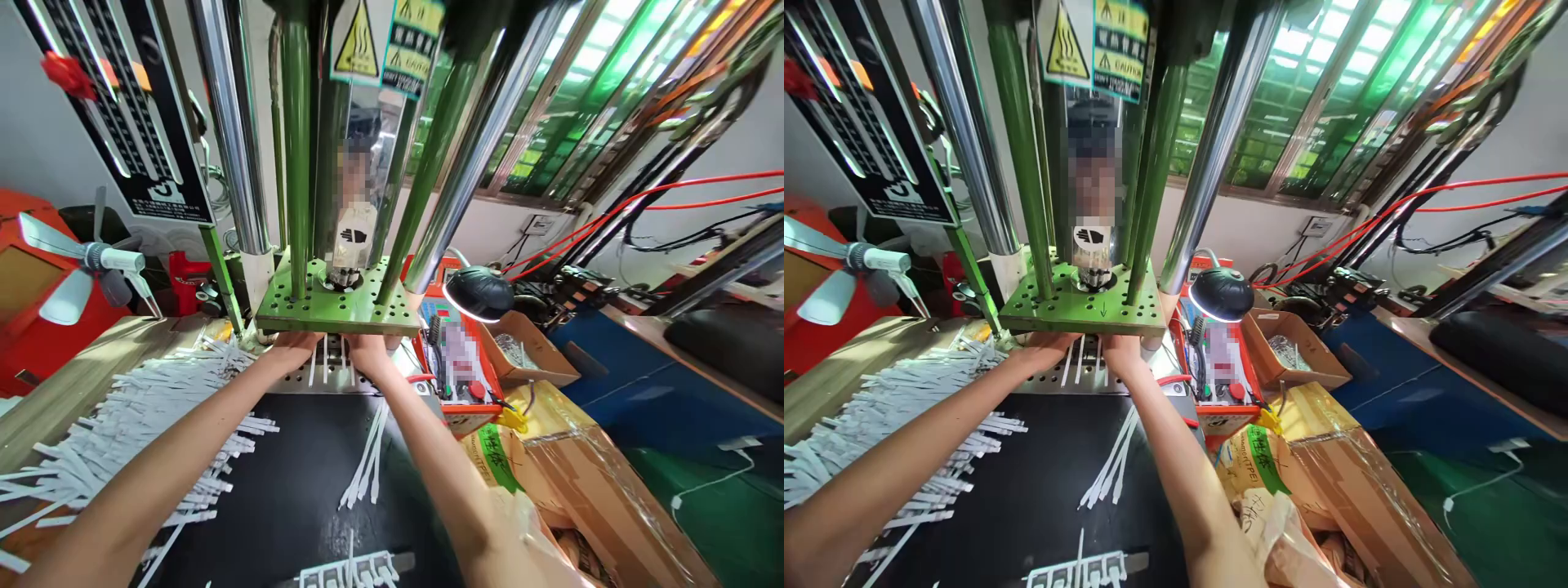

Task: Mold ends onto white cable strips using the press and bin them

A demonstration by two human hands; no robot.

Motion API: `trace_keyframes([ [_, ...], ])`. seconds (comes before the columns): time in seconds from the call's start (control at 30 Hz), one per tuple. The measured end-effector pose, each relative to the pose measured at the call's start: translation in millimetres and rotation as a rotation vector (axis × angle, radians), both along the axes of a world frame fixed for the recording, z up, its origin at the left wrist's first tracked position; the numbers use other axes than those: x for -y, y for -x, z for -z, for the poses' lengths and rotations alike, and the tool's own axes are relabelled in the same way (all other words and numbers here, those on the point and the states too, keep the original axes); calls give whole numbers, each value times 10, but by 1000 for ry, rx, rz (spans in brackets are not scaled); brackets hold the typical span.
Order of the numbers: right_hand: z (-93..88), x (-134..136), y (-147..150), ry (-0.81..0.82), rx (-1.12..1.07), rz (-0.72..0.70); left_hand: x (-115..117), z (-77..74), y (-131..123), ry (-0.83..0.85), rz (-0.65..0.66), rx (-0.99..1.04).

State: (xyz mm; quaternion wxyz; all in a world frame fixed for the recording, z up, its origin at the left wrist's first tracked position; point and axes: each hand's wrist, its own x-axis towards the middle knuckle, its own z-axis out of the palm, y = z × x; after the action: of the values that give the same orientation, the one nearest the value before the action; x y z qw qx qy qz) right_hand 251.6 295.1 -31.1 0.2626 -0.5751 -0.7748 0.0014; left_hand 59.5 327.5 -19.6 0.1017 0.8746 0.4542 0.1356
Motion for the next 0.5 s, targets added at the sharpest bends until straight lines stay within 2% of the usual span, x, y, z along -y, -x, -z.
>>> trace_keyframes([
  [0.1,-125,96,66,1,9,15,38,-149,-119,-22,29,18],
  [0.17,-141,310,31,11,19,2,198,-208,-77,-22,40,21],
  [0.2,-115,485,-16,18,23,-7,345,-211,-9,-18,45,24],
  [0.27,6,983,-174,32,23,-29,797,-136,217,-6,74,36],
  [0.33,186,1637,-393,44,0,-44,1420,56,541,-10,144,54],
  [0.37,277,1992,-505,33,-35,-69,1759,191,726,-86,203,69],
  [0.43,421,2670,-683,48,-75,-43,2389,503,1103,-265,240,79],
  [0.5,492,3196,-765,107,-45,-38,2851,805,1425,-386,245,94],
])
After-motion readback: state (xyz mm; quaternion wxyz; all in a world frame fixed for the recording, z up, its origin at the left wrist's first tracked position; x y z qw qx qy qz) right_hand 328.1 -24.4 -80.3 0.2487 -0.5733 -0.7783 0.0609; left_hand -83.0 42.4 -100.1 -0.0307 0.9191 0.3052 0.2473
